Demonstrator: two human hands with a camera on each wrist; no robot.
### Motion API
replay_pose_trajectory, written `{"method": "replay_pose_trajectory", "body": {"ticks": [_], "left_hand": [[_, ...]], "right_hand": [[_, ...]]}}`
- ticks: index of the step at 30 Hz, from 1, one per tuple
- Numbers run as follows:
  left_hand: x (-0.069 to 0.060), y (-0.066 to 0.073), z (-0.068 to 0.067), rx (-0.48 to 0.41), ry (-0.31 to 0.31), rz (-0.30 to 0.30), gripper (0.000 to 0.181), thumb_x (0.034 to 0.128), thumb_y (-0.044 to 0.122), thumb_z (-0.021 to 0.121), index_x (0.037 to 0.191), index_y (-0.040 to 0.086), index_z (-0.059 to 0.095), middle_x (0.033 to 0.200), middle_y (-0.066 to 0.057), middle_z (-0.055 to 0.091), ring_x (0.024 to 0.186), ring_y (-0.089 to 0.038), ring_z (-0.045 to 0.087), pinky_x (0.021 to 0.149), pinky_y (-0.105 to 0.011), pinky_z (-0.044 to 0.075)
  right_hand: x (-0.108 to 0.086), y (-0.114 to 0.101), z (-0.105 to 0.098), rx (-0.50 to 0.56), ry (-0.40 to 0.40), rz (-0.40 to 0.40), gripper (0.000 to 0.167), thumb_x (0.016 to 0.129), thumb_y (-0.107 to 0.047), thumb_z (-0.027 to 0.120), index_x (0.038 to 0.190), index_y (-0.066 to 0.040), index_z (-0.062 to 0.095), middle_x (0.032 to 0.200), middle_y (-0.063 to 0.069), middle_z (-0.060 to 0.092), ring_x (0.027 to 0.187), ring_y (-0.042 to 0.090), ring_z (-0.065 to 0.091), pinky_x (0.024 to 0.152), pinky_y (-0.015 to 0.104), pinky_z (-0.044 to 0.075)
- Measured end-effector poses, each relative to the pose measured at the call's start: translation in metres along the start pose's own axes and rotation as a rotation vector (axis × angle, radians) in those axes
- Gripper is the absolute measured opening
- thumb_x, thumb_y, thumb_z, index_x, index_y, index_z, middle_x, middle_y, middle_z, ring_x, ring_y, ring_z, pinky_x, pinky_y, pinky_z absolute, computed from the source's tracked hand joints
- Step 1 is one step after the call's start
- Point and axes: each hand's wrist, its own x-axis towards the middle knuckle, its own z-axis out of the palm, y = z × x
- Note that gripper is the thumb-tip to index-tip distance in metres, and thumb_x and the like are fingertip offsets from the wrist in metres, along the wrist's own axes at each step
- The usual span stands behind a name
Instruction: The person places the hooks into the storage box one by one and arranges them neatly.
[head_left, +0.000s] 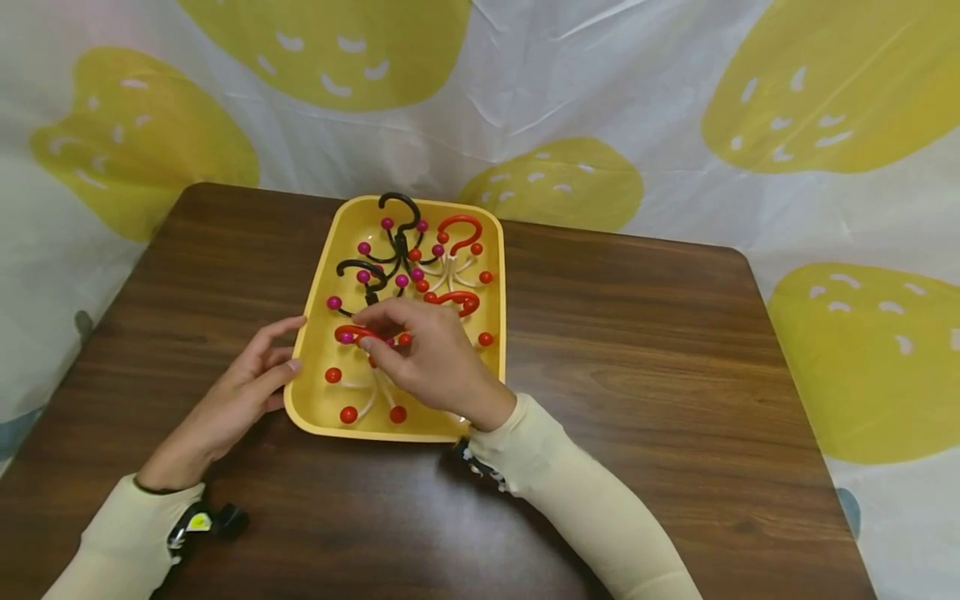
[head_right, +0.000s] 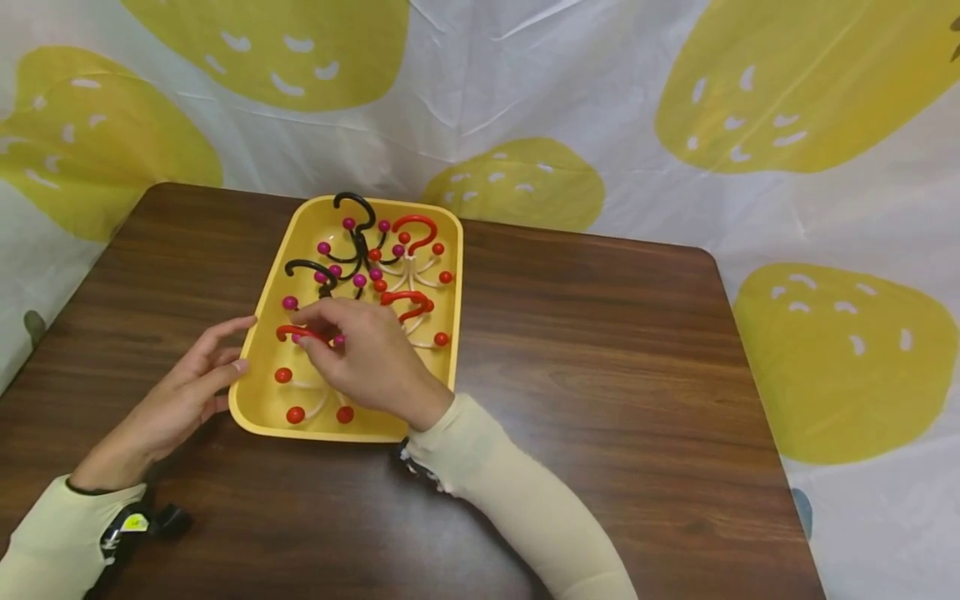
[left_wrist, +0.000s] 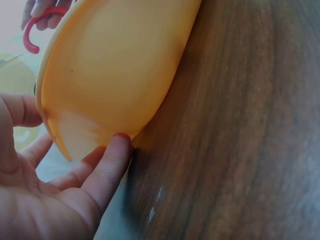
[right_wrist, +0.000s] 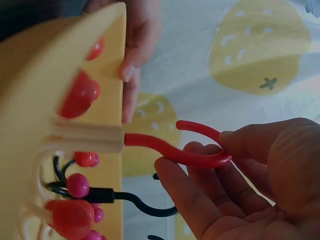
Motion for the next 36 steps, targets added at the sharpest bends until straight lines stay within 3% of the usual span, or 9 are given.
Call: {"method": "replay_pose_trajectory", "body": {"ticks": [3,10,25,36], "left_hand": [[0.000,-0.001,0.000,-0.005,-0.002,0.003,0.059,0.1149,0.024,0.045,0.168,0.026,0.019,0.150,-0.031,0.043,0.117,-0.005,0.064,0.089,-0.028,0.061],[-0.001,-0.002,-0.001,0.007,0.002,0.002,0.059,0.1151,0.025,0.045,0.168,0.025,0.019,0.148,-0.031,0.044,0.116,-0.004,0.065,0.089,-0.027,0.061],[-0.002,0.001,-0.002,0.019,-0.006,0.003,0.059,0.1152,0.028,0.045,0.168,0.026,0.019,0.148,-0.031,0.044,0.116,-0.004,0.064,0.090,-0.026,0.061],[-0.002,-0.002,-0.005,0.011,-0.013,0.024,0.057,0.1150,0.026,0.046,0.167,0.027,0.021,0.144,-0.026,0.046,0.115,-0.005,0.065,0.088,-0.027,0.061]], "right_hand": [[-0.002,0.003,0.004,0.005,-0.017,0.014,0.020,0.097,-0.007,0.076,0.117,-0.005,0.075,0.108,0.004,0.079,0.095,0.010,0.071,0.084,0.028,0.060],[-0.007,0.007,0.009,0.005,0.003,0.018,0.020,0.095,-0.007,0.077,0.116,-0.007,0.076,0.108,0.002,0.079,0.094,0.009,0.071,0.084,0.018,0.056],[-0.014,0.007,0.014,0.100,-0.037,0.058,0.024,0.094,-0.008,0.080,0.117,-0.007,0.075,0.109,0.003,0.079,0.096,0.009,0.073,0.084,0.031,0.064],[-0.013,0.007,0.010,0.101,-0.008,0.016,0.022,0.094,-0.012,0.080,0.114,-0.005,0.075,0.105,0.005,0.078,0.093,0.008,0.071,0.080,0.027,0.064]]}}
